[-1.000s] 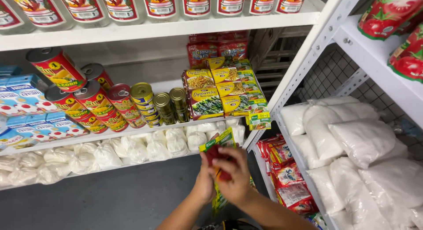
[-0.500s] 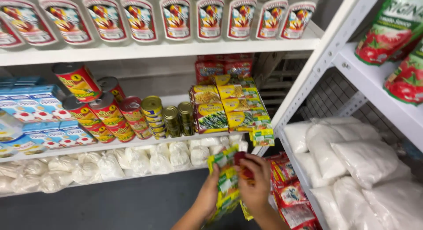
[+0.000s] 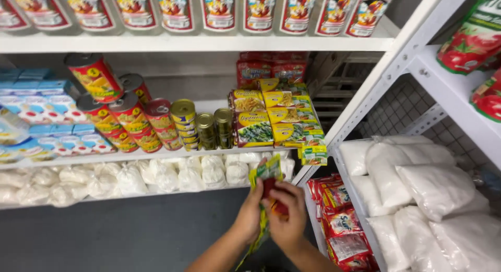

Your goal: Wiping down seasoning packets with a cloth before placing them back on the shelf.

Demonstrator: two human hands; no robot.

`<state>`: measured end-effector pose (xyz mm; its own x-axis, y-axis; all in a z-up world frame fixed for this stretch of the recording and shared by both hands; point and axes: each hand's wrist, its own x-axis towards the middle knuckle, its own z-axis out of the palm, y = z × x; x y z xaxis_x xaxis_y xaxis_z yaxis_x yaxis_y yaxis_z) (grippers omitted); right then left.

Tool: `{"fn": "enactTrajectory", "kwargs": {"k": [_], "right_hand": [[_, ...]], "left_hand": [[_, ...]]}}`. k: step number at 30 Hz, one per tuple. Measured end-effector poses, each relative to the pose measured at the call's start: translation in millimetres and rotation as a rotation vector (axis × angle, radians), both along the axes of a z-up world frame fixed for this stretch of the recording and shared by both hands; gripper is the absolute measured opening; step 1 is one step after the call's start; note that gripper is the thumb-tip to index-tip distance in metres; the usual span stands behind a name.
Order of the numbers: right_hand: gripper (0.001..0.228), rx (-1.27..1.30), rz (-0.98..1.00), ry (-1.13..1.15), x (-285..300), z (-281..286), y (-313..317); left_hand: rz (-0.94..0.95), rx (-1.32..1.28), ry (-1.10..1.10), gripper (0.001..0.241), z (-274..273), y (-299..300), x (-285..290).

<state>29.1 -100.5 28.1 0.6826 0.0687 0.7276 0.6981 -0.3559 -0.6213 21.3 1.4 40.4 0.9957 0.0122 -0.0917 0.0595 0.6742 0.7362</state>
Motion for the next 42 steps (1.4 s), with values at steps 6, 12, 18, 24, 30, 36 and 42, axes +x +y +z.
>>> {"fn": "enactTrajectory", "kwargs": {"k": [6,12,18,24,30,36,42], "right_hand": [[0.039,-0.011,0.006,-0.031,16.2,-14.5,-15.5],[0.037,-0.005,0.045,-0.063,0.6,-7.0,2.8],[0.035,-0.074,-0.031,-0.077,17.9,-31.8,-24.7],[0.039,-0.103,0.157,-0.209,-12.5,-48.5,-14.8],[0.037,0.029,-0.061,0.034,12.0,-25.7,-33.7],[0.043,-0.015,0.151,-0.177,3.3,-89.9,-24.5],[0.035,0.074,-0.092,-0.017,9.2,-36.4,-10.1]], "left_hand": [[0.034,-0.084,0.22,0.069,9.2,9.7,3.1],[0.002,-0.124,0.06,0.061,4.2,5.1,13.6],[0.027,-0.325,0.129,0.056,-4.7,18.0,9.2],[-0.048,-0.107,0.247,0.05,-2.2,16.9,4.9],[-0.065,-0.261,0.078,0.058,-6.8,7.1,1.4],[-0.133,-0.149,0.221,0.058,-15.5,15.5,4.8],[0.004,-0.225,0.092,0.057,9.2,4.0,5.0]]}}
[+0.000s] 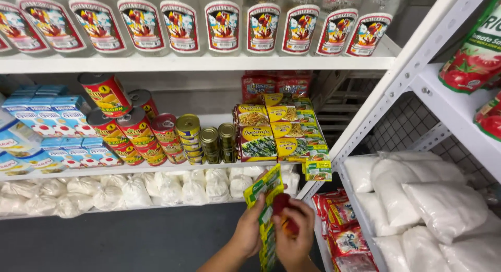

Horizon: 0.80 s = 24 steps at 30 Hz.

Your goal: Wiping down seasoning packets with a cloth before placing them back on the shelf.

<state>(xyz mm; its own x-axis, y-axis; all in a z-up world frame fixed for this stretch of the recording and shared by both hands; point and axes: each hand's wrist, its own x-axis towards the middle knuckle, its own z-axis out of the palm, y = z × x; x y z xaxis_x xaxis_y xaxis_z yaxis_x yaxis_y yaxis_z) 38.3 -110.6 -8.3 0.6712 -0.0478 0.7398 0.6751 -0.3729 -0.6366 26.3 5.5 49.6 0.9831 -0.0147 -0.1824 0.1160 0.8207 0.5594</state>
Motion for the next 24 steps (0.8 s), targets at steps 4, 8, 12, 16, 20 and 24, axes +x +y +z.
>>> {"fn": "enactTrajectory", "kwargs": {"k": [4,8,12,16,20,24], "right_hand": [[0.04,-0.001,0.187,-0.149,-9.0,-30.9,-2.4],[0.04,-0.003,0.035,-0.054,-0.4,-28.3,-8.3],[0.039,-0.09,0.232,-0.275,-7.8,-54.9,-13.5],[0.047,-0.122,0.27,-0.241,-1.1,-38.6,-23.8],[0.039,-0.002,0.134,-0.066,-10.0,-43.4,-18.5],[0.045,-0.09,0.237,-0.251,-15.8,-55.2,-19.6]], "left_hand": [[-0.064,0.058,0.041,0.067,-1.5,7.5,3.7],[-0.026,0.002,0.035,0.061,-15.1,2.0,0.5],[-0.036,0.011,0.153,0.066,-7.0,4.3,8.5],[-0.065,0.001,0.046,0.066,-19.8,-0.9,7.7],[-0.038,-0.015,0.007,0.064,-16.8,-4.4,2.2],[-0.039,0.052,0.068,0.069,-13.2,-1.4,3.5]]}}
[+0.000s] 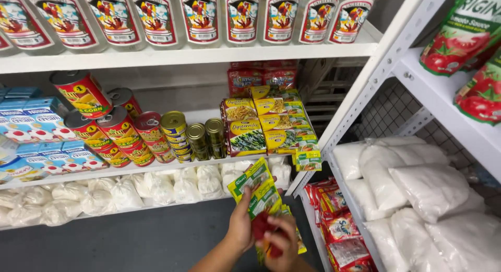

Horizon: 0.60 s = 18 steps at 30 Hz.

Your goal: Wiping down seasoning packets with a cloth before placing them back on the shelf.

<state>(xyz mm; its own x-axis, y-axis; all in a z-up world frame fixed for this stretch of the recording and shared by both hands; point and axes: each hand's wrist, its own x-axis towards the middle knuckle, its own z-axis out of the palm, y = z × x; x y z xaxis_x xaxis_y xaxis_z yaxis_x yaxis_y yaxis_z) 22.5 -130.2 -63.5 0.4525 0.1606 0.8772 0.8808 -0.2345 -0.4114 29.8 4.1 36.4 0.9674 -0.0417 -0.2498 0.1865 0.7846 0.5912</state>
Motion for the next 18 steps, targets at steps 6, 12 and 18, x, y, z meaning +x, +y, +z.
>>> {"fn": "enactTrajectory", "kwargs": {"k": [6,12,18], "right_hand": [[0.039,0.023,-0.103,0.212,0.2,14.9,5.7],[0.036,0.108,-0.11,0.226,7.2,19.8,3.3],[0.051,-0.044,0.116,0.074,-17.4,31.4,6.8]], "left_hand": [[0.121,0.013,-0.037,0.062,-26.1,-2.0,-2.1],[0.06,-0.125,-0.208,0.063,-5.2,-1.4,-9.4],[0.033,-0.019,-0.163,0.067,10.9,4.6,-11.6]]}}
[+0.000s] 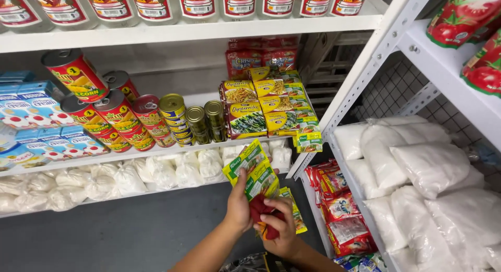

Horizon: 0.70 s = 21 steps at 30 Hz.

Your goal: Wiping down seasoning packets with a cloth before placing them back on the shelf.

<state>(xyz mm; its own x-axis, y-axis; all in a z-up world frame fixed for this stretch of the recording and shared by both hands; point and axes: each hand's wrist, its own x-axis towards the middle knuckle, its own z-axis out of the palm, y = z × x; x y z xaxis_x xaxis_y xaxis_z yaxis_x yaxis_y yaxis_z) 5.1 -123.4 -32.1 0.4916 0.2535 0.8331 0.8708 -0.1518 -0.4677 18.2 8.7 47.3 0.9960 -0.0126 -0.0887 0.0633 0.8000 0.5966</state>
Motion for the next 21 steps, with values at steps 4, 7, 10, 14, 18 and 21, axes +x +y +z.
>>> {"fn": "enactTrajectory", "kwargs": {"k": [4,7,10,14,18,21], "right_hand": [[0.04,0.074,-0.02,0.136,25.9,-4.1,-9.4],[0.033,0.215,-0.242,0.317,17.9,3.8,-4.9],[0.03,0.109,-0.122,0.156,5.6,2.0,-0.9],[0.038,0.07,-0.126,0.127,12.8,6.3,-2.9],[0.041,-0.015,-0.191,0.045,10.9,-1.1,-5.9],[0.044,0.007,0.011,0.027,9.4,17.7,2.7]], "left_hand": [[0.053,0.068,-0.041,0.063,-9.0,0.5,3.6],[-0.016,-0.071,-0.035,0.064,-11.5,-1.3,-2.2],[0.063,0.071,-0.007,0.065,-22.1,-2.0,2.6],[0.004,-0.057,-0.023,0.07,-17.2,1.1,0.7],[0.095,0.062,0.017,0.061,-31.3,-1.3,0.6],[0.137,0.097,0.101,0.062,-22.3,0.2,4.2]]}}
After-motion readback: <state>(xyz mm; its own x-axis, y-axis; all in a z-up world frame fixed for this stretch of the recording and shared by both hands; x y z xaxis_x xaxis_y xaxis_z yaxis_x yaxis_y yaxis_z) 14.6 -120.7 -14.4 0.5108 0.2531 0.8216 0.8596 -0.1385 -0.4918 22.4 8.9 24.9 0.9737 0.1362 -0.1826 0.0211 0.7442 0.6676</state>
